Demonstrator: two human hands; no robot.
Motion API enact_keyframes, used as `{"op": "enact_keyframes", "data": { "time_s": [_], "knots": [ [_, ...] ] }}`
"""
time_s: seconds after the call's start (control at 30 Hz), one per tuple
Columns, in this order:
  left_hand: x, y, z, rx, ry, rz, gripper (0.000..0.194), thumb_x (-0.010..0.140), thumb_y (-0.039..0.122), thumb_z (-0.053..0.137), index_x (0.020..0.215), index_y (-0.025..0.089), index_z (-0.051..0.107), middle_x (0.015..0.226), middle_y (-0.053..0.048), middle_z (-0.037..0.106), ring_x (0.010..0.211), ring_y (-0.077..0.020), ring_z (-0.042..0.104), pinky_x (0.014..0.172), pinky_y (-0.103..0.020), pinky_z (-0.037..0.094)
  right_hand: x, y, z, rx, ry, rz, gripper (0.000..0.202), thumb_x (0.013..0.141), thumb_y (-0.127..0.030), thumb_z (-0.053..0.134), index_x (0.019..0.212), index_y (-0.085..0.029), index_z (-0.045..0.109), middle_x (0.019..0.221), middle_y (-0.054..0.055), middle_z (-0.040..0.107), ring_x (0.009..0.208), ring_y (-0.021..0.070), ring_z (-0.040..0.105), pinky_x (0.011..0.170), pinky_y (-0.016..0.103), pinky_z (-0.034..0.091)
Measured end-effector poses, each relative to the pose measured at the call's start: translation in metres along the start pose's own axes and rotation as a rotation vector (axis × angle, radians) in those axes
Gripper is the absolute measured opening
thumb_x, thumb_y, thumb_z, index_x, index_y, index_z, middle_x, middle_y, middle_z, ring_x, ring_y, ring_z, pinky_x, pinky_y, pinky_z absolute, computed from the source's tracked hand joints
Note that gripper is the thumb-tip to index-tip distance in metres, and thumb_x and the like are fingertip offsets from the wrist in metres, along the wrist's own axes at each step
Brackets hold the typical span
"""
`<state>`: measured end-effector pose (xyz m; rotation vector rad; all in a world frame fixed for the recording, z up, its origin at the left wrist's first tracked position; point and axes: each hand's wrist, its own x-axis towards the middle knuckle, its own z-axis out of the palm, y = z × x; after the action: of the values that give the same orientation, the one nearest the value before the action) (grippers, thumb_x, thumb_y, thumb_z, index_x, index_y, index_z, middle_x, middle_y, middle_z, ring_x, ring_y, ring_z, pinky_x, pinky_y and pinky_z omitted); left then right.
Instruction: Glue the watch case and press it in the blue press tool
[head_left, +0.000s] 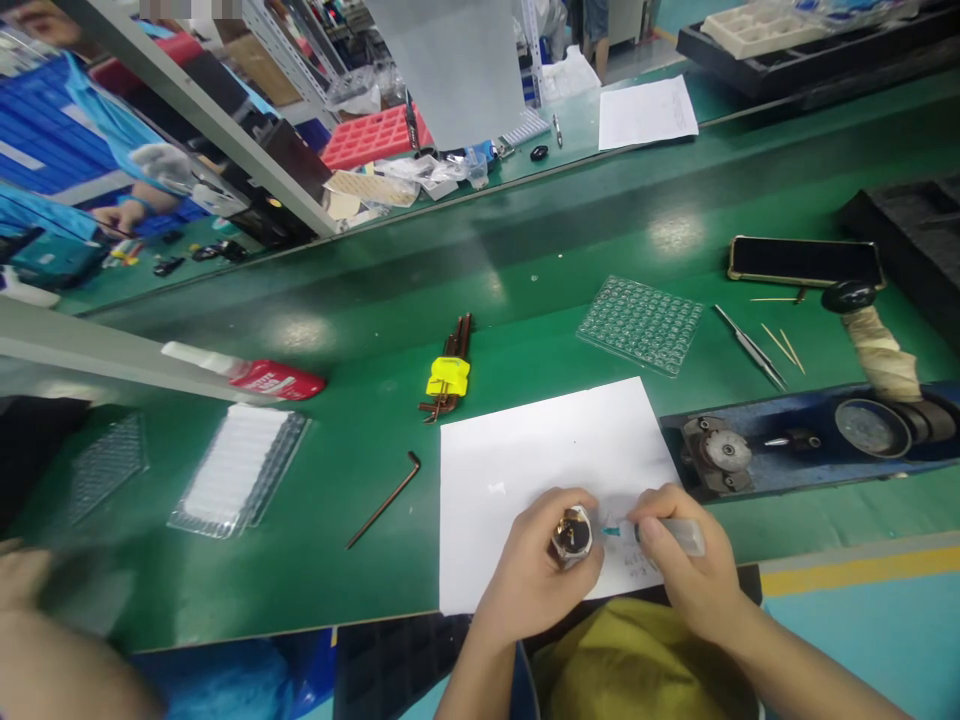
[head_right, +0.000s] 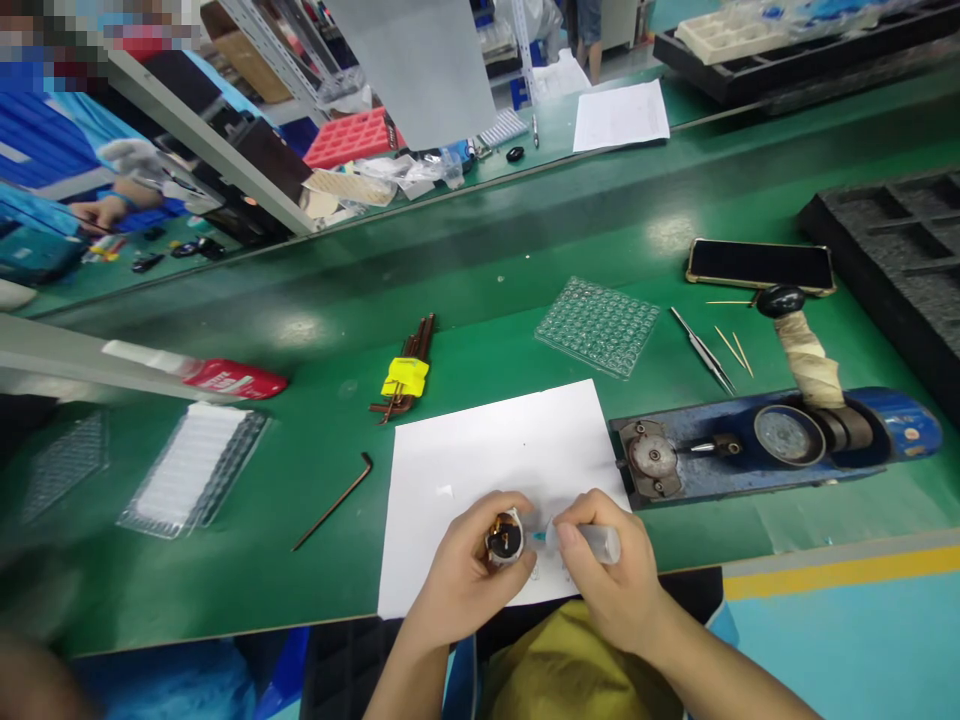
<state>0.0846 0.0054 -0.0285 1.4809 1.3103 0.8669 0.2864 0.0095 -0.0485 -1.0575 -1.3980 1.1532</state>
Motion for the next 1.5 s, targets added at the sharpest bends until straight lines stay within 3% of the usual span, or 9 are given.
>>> {"op": "enact_keyframes", "data": {
  "time_s": [0.37, 0.7, 1.1, 1.33, 1.5],
  "knots": [
    [-0.0018, 0.0039, -0.0015, -0.032, -0.012, -0.04, 0.04, 0.081, 0.012, 0.065, 0.118, 0.025, 0.071, 0.108, -0.002, 0.074, 0.095, -0.0201, 0.07, 0.086, -0.03, 0.054, -0.0009, 0.0011, -0.0008, 0.038, -0.013, -0.064, 0.01, 0.108, -0.025, 0.062, 0.103, -0.025, 0.07, 0.079, -0.003, 0.066, 0.063, 0.0133, 0.059, 0.059, 0.022, 0.047],
    [-0.0035, 0.0037, 0.0001, -0.041, 0.013, -0.037, 0.041, 0.083, 0.011, 0.066, 0.12, 0.026, 0.071, 0.106, -0.001, 0.074, 0.094, -0.0197, 0.069, 0.086, -0.03, 0.052, 0.0009, -0.0014, -0.0011, 0.015, -0.008, -0.004, 0.021, 0.108, -0.028, 0.06, 0.09, -0.022, 0.069, 0.072, 0.0, 0.064, 0.059, 0.0149, 0.057, 0.055, 0.025, 0.045],
    [-0.0017, 0.0025, 0.0011, -0.038, 0.013, -0.028, 0.041, 0.082, 0.01, 0.064, 0.118, 0.026, 0.072, 0.103, 0.0, 0.073, 0.091, -0.0187, 0.068, 0.084, -0.029, 0.052, -0.0001, -0.0025, -0.0011, -0.022, 0.019, -0.069, 0.011, 0.106, -0.022, 0.062, 0.1, -0.025, 0.071, 0.08, -0.002, 0.07, 0.065, 0.014, 0.064, 0.061, 0.021, 0.051],
    [-0.0016, 0.0031, 0.0019, -0.016, 0.01, -0.026, 0.04, 0.082, 0.01, 0.065, 0.118, 0.026, 0.072, 0.105, -0.001, 0.073, 0.097, -0.0206, 0.07, 0.088, -0.031, 0.053, -0.0003, -0.0014, -0.0018, -0.038, -0.014, -0.017, 0.024, 0.108, -0.029, 0.06, 0.087, -0.022, 0.07, 0.072, 0.0, 0.066, 0.059, 0.0155, 0.059, 0.055, 0.025, 0.047],
    [-0.0004, 0.0053, 0.0014, -0.019, 0.018, -0.03, 0.039, 0.082, 0.01, 0.065, 0.117, 0.025, 0.072, 0.104, -0.001, 0.073, 0.093, -0.0196, 0.069, 0.086, -0.03, 0.053, -0.0002, -0.0002, -0.0034, -0.018, -0.026, -0.009, 0.022, 0.107, -0.032, 0.061, 0.091, -0.021, 0.072, 0.07, 0.001, 0.065, 0.056, 0.0163, 0.056, 0.053, 0.027, 0.045]
  ]
}}
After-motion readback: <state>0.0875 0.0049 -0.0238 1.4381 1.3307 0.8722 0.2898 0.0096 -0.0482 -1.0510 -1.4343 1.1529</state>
